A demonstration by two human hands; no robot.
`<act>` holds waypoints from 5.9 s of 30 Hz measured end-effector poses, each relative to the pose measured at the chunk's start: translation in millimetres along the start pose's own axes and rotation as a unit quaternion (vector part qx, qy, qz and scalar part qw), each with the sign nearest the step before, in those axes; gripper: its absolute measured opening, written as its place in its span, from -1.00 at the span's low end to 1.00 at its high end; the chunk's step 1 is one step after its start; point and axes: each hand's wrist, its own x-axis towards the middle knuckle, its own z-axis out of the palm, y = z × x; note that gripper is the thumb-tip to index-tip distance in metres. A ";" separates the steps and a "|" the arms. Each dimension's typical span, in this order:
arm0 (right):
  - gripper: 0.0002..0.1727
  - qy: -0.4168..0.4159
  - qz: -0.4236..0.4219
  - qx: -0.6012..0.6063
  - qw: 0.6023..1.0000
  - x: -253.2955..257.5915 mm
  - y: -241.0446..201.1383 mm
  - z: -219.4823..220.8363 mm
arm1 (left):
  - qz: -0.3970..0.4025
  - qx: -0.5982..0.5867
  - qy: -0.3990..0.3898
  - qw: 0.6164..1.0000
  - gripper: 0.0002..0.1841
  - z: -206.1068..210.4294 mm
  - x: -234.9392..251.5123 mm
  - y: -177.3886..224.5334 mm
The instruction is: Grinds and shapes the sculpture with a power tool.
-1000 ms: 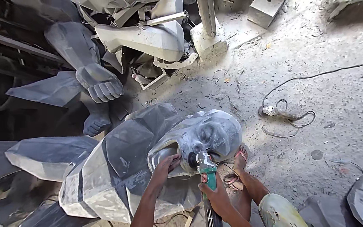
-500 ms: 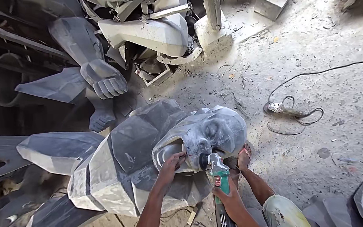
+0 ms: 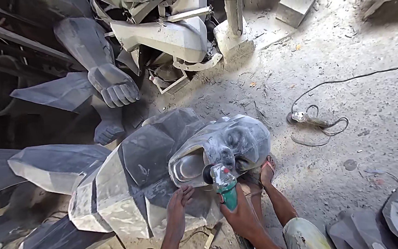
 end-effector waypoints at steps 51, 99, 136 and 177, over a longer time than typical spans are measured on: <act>-0.24 0.149 0.112 -0.295 0.937 21.3 -16.3 -23.5 | -0.018 0.000 -0.130 0.991 -0.24 136.1 77.4 63.5; -0.08 0.094 0.045 0.091 0.990 39.8 58.4 -66.8 | 0.087 0.358 0.132 0.920 -0.43 186.4 86.3 52.9; -0.25 -0.103 0.078 0.383 0.915 67.5 61.1 -95.5 | 0.138 0.383 0.146 0.902 -0.41 185.2 87.5 44.3; -0.30 0.247 0.111 -0.295 0.916 46.4 32.7 -28.1 | 0.167 0.367 0.171 0.899 -0.46 188.1 87.6 37.7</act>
